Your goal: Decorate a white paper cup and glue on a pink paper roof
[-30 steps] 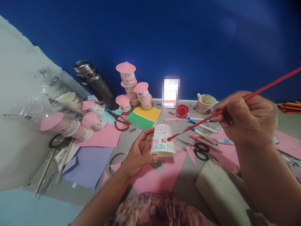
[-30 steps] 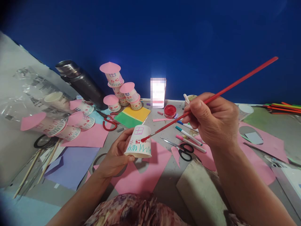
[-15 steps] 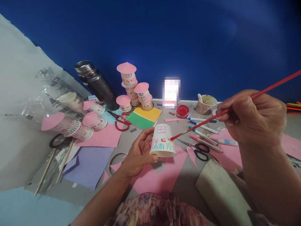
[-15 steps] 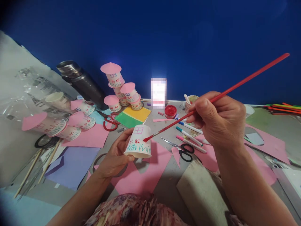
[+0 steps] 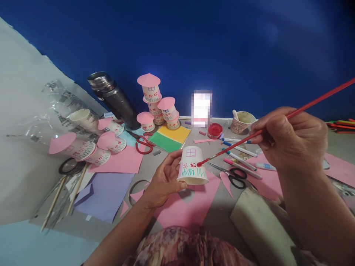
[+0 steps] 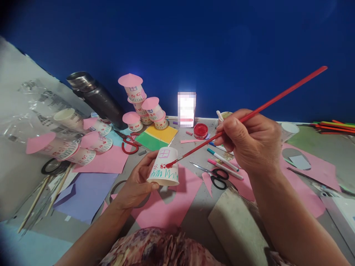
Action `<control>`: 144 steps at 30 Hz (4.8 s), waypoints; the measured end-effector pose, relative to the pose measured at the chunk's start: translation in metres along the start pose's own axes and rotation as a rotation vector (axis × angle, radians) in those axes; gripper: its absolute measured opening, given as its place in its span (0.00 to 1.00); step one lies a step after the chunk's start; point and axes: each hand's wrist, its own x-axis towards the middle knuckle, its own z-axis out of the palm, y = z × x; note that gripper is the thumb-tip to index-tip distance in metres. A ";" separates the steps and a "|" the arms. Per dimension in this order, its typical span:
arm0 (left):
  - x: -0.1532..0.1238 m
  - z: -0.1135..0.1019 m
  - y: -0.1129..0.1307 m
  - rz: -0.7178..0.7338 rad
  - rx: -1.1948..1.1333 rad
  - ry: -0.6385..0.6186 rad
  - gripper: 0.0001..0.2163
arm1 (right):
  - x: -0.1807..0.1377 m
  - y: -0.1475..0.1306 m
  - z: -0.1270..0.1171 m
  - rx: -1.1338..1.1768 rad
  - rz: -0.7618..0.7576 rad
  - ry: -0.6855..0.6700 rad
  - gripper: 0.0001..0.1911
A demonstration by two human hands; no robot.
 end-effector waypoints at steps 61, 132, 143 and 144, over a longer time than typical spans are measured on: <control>-0.005 -0.001 -0.001 -0.062 -0.277 0.007 0.45 | -0.015 -0.011 -0.010 -0.093 -0.055 -0.065 0.05; -0.007 0.000 0.000 -0.094 -0.300 -0.031 0.41 | -0.010 -0.004 -0.013 -0.012 -0.116 -0.207 0.07; -0.006 -0.002 -0.001 -0.099 -0.279 -0.032 0.43 | -0.011 -0.008 -0.009 -0.070 -0.062 -0.139 0.07; -0.006 -0.003 -0.001 -0.101 -0.278 -0.028 0.43 | -0.011 -0.009 -0.009 -0.088 -0.053 -0.133 0.07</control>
